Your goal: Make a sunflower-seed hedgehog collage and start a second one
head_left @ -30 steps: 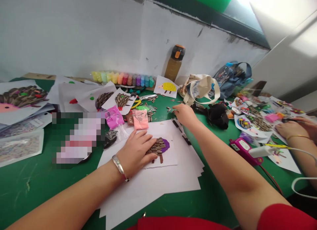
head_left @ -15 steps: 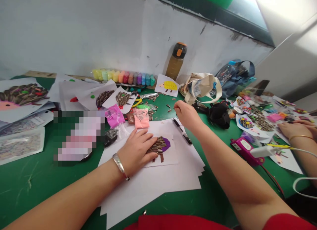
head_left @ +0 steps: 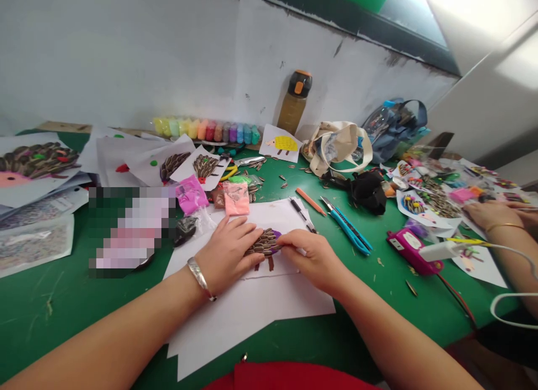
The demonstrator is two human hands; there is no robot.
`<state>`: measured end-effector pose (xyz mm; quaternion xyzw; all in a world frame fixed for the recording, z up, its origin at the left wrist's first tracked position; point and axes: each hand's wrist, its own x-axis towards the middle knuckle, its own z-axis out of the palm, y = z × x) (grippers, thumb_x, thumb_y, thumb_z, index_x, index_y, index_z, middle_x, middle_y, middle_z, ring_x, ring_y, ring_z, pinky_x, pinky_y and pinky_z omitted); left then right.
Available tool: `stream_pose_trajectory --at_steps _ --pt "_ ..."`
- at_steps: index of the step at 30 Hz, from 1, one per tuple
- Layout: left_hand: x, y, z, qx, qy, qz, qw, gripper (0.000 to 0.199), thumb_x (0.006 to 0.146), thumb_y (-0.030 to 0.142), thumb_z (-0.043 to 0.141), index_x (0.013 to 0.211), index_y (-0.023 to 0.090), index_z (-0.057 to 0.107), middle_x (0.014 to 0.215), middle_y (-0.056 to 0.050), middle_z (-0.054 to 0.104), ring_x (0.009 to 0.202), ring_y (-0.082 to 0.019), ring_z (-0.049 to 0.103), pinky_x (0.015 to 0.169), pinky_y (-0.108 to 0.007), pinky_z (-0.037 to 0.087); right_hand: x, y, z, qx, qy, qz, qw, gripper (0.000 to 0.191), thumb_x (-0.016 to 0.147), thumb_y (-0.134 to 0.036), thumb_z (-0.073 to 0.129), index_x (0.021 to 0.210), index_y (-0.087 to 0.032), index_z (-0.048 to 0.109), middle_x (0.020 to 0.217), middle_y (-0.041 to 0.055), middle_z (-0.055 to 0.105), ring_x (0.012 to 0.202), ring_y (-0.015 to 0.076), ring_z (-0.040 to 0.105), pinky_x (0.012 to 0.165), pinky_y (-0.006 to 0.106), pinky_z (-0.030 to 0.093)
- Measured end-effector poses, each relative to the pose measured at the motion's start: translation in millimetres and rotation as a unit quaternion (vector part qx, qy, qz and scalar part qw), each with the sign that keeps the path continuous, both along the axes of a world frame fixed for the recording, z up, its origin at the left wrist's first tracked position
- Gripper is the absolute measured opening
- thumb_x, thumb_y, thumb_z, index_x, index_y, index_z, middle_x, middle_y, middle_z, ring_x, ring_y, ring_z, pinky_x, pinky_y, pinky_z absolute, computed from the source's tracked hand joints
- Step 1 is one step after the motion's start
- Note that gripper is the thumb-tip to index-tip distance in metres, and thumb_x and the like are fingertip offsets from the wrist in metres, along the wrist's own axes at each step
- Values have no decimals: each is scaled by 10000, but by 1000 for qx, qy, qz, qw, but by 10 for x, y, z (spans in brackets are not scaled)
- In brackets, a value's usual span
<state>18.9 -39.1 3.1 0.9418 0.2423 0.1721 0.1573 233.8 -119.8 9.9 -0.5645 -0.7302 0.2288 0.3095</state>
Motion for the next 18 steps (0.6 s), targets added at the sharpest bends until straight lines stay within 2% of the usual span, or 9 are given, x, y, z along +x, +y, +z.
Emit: stream_pose_trajectory --at_steps 18 --pt "8 11 -15 11 16 -2 1000 362 905 377 550 1185 149 586 1122 -119 627 1124 -315 494 1004 -524 352 0 2 -105 70 -61 2 996 160 892 -119 550 928 -208 679 868 45 648 841 170 587 778 294 479"
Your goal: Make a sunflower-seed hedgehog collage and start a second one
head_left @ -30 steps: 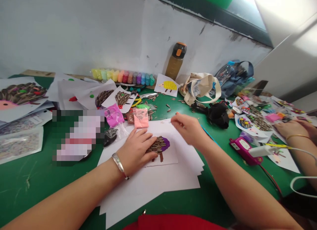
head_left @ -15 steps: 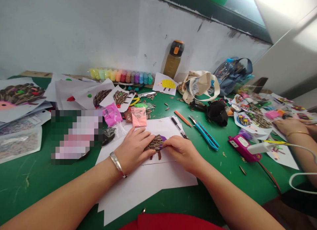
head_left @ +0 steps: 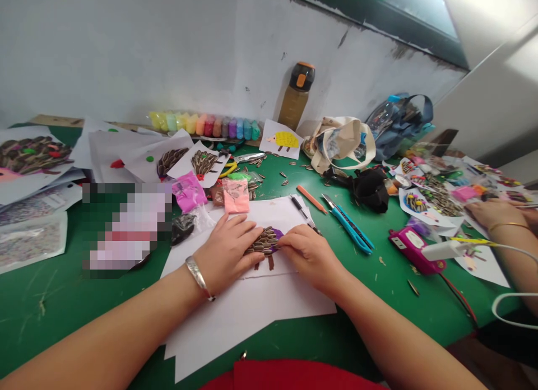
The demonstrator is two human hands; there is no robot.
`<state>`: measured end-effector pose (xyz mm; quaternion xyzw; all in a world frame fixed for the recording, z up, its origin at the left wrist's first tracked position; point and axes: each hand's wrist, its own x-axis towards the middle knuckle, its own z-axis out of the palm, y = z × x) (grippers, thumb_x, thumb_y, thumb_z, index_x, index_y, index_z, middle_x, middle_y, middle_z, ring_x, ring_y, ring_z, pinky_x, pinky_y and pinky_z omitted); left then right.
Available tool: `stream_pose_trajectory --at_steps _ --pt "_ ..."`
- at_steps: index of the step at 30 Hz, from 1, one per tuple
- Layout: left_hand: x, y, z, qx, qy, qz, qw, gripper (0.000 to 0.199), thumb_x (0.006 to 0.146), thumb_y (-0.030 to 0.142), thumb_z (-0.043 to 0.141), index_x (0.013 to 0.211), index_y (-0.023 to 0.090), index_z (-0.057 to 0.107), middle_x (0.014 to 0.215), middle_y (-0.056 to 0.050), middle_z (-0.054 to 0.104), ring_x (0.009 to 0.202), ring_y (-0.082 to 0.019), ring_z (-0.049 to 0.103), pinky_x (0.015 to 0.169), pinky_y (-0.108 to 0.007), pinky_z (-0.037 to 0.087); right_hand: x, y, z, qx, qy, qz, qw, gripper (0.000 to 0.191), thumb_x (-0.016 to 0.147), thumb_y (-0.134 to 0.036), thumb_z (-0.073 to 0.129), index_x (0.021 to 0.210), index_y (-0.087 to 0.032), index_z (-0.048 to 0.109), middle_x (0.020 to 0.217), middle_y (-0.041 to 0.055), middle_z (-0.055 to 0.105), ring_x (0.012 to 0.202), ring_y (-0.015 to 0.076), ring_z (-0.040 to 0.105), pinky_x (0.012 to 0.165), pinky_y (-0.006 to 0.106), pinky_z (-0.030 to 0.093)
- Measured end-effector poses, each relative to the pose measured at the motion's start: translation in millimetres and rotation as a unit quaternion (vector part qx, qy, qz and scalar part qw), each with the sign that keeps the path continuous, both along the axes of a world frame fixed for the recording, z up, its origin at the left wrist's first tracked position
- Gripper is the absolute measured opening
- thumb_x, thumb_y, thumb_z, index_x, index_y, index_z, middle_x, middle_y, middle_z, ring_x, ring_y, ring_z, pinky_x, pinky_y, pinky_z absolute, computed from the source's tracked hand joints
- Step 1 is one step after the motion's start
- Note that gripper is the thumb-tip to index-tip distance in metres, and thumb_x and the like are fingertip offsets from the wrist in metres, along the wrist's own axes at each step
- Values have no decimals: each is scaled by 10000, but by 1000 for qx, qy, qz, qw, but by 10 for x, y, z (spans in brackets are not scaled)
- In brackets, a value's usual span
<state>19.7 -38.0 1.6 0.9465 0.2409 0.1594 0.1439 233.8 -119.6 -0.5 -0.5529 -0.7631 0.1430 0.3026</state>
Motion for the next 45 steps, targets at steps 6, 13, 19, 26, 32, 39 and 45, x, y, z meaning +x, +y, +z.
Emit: stream_pose_trajectory --at_steps 6,13,19,26,32,39,45 --pt "7 -5 -9 -2 -5 4 1000 349 898 365 559 1171 152 597 1112 -121 628 1123 -318 496 1005 -529 358 -46 7 -25 -4 -14 4 1000 165 883 -96 548 865 -197 678 847 50 636 821 173 576 745 290 469" --pt "8 -2 -34 0 -10 6 1000 370 885 363 576 1175 136 602 1124 -131 626 1136 -335 496 1003 -552 353 -78 40 -56 9 1 27 1000 198 876 -73 538 798 -196 672 818 44 628 795 170 570 739 293 451" --pt "8 -5 -28 2 -3 7 1000 377 882 353 586 1178 121 605 1124 -136 626 1133 -334 496 1013 -544 344 -50 29 -32 3 -5 -3 1000 127 852 -99 591 874 -189 678 823 39 627 798 172 564 736 295 437" --pt "5 -7 -16 4 -8 5 1000 360 883 353 586 1164 128 603 1133 -129 623 1129 -326 494 1015 -538 344 -13 21 -11 -1 -35 -21 999 108 870 -144 591 815 -187 673 745 26 620 748 166 555 699 292 413" --pt "7 -5 -18 0 -14 4 1000 342 876 342 589 1156 146 604 1117 -121 630 1128 -325 502 1011 -538 350 -51 42 -39 -5 -38 -20 999 123 873 -141 585 795 -180 671 733 29 621 740 163 563 692 286 413" --pt "1 0 -17 0 -6 4 1000 366 883 359 583 1177 140 595 1125 -122 625 1135 -325 491 1014 -538 339 54 109 88 -24 -29 -40 998 113 861 -164 595 816 -200 693 761 23 651 755 163 591 705 273 440" --pt "-12 13 5 -13 -2 1 1000 361 894 383 568 1176 161 607 1096 -115 631 1110 -316 502 995 -537 353 351 804 320 -22 -184 -103 977 290 906 -150 445 979 -205 720 950 67 684 887 192 613 829 293 437"
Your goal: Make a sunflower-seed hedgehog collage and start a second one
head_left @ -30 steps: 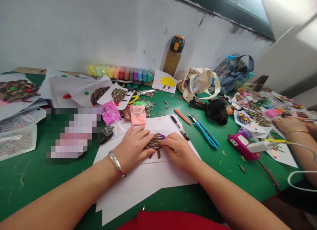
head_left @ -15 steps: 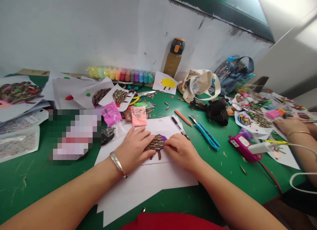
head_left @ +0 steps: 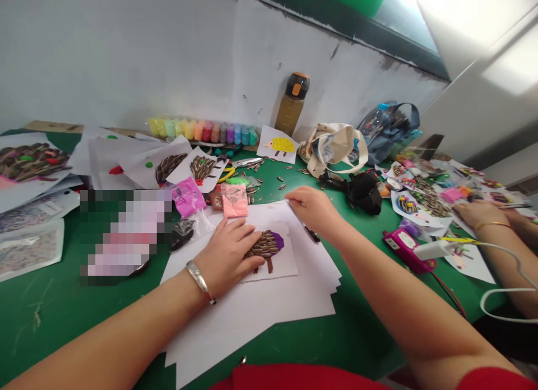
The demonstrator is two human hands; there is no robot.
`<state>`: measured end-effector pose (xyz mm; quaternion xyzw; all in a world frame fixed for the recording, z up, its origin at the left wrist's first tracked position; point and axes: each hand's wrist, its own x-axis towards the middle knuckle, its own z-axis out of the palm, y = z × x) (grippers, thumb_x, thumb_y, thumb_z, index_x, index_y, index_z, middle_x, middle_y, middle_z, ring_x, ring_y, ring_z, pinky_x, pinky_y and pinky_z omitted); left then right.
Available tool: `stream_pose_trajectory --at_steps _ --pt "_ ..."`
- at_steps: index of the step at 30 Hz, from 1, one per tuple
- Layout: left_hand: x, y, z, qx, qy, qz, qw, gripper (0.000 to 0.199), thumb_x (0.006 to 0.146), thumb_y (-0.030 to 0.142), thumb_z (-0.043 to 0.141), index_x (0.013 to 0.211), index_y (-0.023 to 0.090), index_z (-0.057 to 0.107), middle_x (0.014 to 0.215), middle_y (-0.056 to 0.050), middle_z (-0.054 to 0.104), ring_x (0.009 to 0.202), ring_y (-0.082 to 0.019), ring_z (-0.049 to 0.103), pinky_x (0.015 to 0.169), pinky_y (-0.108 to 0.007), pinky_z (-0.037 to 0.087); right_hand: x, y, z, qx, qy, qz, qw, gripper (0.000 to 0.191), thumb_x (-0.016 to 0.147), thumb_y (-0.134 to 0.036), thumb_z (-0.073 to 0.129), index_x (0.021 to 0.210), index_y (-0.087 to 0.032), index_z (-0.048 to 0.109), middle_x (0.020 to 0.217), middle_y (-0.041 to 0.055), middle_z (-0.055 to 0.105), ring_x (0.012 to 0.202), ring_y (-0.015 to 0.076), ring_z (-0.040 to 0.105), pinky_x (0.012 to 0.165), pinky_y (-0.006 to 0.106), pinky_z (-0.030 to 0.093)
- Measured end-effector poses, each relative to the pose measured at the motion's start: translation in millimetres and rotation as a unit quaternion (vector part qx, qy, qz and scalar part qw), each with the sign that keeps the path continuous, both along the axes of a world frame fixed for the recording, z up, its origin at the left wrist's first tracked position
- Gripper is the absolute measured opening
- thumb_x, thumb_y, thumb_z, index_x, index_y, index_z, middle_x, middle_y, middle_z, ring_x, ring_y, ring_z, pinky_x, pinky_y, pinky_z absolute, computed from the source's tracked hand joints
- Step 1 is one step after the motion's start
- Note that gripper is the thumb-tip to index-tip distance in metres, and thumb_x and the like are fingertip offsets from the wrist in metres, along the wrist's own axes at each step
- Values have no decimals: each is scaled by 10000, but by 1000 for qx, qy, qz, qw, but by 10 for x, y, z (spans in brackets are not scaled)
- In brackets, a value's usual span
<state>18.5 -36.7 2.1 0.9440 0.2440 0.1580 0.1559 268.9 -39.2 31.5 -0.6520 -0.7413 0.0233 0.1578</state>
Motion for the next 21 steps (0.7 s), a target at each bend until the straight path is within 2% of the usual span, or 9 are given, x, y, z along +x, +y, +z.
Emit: stream_pose_trajectory --at_steps 2,5,10,12,15,17,21 --pt "-3 1 -7 -1 -5 3 1000 367 892 385 569 1182 162 607 1113 -118 630 1117 -321 499 1003 -548 347 58 284 -12 -27 -78 -27 996 347 910 -131 405 1075 -196 703 1003 89 676 939 203 604 815 285 431" --pt "-5 2 -25 2 -9 6 1000 373 899 384 556 1198 164 598 1156 -121 622 1138 -323 486 1031 -568 323 93 581 -107 -42 -103 -37 993 335 879 -113 442 1099 -154 691 1013 127 665 946 224 590 803 296 416" --pt "0 2 -34 4 -10 5 1000 375 900 382 552 1195 155 595 1173 -129 619 1140 -329 482 1024 -580 328 57 693 -232 -60 -126 -34 990 225 852 -105 487 874 -113 710 901 155 643 883 239 569 750 312 390" --pt "2 2 -27 5 -13 6 1000 361 898 379 555 1186 167 601 1166 -123 625 1139 -329 486 1021 -580 329 19 655 -211 -53 -132 -38 989 225 861 -102 473 874 -117 698 907 158 631 883 249 558 742 325 379" --pt "6 3 -6 5 -14 6 1000 360 896 378 557 1185 167 600 1160 -122 629 1128 -326 495 1010 -567 341 -61 503 -117 -28 -132 -47 990 257 897 -111 427 982 -148 667 941 141 617 901 254 544 743 336 371" --pt "10 3 12 4 -7 1 1000 365 900 379 549 1182 153 599 1154 -127 630 1120 -328 499 1000 -558 350 -114 320 -49 -8 -116 -43 992 278 926 -124 396 1054 -186 635 944 109 609 882 230 545 739 322 377" --pt "19 4 26 7 2 -5 1000 350 902 374 544 1161 147 608 1133 -129 632 1117 -329 502 994 -550 352 -159 -197 1 6 16 14 1000 253 958 -162 390 995 -228 631 837 43 592 803 183 561 729 287 403"
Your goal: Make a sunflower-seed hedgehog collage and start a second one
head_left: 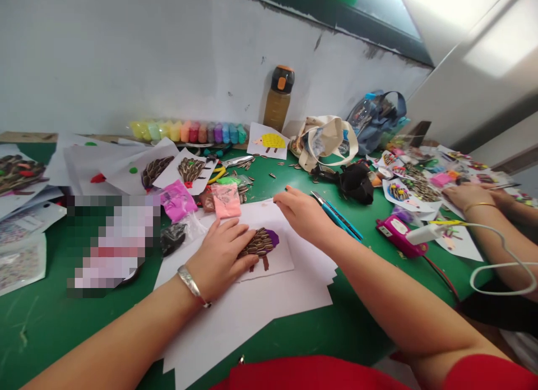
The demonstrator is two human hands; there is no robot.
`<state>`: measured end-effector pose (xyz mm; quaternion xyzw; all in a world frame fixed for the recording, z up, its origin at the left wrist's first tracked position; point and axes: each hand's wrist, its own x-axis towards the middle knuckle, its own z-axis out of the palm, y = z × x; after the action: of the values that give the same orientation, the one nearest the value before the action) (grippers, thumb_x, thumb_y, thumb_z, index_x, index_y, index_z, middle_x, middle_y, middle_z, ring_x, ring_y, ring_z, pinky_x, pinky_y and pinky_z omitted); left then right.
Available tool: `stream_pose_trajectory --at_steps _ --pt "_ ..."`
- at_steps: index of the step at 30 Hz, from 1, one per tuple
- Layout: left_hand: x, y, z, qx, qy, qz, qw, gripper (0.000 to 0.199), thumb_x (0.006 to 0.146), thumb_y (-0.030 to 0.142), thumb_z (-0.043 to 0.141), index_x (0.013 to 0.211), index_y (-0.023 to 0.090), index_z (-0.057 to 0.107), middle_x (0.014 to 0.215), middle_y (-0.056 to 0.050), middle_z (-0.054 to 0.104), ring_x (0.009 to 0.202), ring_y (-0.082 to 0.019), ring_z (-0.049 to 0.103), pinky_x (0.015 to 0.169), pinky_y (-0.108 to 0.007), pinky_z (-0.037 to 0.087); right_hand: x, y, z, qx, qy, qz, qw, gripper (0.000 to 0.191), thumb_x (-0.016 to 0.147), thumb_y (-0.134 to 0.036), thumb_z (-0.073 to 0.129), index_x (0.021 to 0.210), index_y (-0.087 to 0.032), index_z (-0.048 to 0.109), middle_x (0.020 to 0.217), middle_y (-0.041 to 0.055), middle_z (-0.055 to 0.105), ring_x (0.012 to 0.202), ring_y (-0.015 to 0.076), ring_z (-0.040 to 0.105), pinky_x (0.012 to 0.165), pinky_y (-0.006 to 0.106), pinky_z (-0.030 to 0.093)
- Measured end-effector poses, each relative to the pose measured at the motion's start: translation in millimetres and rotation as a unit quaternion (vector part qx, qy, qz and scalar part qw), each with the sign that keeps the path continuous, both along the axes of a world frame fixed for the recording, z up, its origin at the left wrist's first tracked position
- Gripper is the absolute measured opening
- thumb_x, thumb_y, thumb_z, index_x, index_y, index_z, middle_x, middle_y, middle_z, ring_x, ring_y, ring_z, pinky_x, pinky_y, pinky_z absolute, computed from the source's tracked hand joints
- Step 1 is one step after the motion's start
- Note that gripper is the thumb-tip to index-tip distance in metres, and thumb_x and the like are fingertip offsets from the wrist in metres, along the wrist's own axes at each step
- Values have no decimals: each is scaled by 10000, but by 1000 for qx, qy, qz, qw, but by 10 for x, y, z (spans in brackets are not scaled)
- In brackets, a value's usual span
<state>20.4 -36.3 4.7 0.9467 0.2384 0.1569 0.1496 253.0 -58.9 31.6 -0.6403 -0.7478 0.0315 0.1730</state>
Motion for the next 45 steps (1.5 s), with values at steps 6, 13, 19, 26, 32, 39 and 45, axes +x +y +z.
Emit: stream_pose_trajectory --at_steps 6,13,19,26,32,39,45 --pt "4 11 -24 11 -11 -8 1000 364 916 400 521 1173 153 595 1137 -122 625 1112 -316 499 991 -527 358 -24 -641 -190 -9 133 9 991 216 945 -182 446 1043 -208 636 869 46 623 790 161 586 715 272 443" --pt "2 22 -50 12 -19 -9 1000 348 908 403 534 1170 182 594 1161 -107 623 1144 -315 495 1003 -513 353 -138 -667 -321 -1 212 26 977 198 873 -100 506 948 -210 652 858 24 659 800 147 601 742 260 459" --pt "0 21 -63 15 -17 -7 1000 366 916 421 511 1166 169 600 1156 -115 626 1141 -325 497 1011 -533 340 -154 -670 -322 -17 237 34 971 198 876 -109 519 982 -216 647 879 21 673 806 147 609 755 262 468" --pt "9 -2 -9 6 -11 -7 1000 346 907 390 535 1159 163 601 1131 -117 630 1133 -318 505 1009 -511 352 -151 -687 -294 -9 235 47 971 138 896 -122 517 910 -209 624 881 24 631 821 144 586 752 262 458" --pt "15 -6 -6 -2 -20 -5 1000 333 901 381 538 1163 186 605 1125 -107 632 1129 -315 510 1006 -522 355 -160 -689 -304 -20 200 72 977 142 910 -137 511 914 -210 633 871 32 610 823 150 577 752 272 464" --pt "11 -8 -14 -6 -17 -2 1000 349 902 389 541 1171 175 601 1130 -113 627 1126 -314 508 1006 -520 360 -173 -699 -314 -25 189 80 978 180 910 -116 493 958 -212 638 910 46 618 854 160 586 773 280 474" --pt "9 -9 -18 -4 -6 0 1000 355 905 400 533 1166 167 595 1128 -117 621 1134 -318 501 1011 -525 350 -209 -697 -313 -6 165 85 983 191 910 -108 465 948 -190 633 898 68 615 831 174 574 758 299 482"
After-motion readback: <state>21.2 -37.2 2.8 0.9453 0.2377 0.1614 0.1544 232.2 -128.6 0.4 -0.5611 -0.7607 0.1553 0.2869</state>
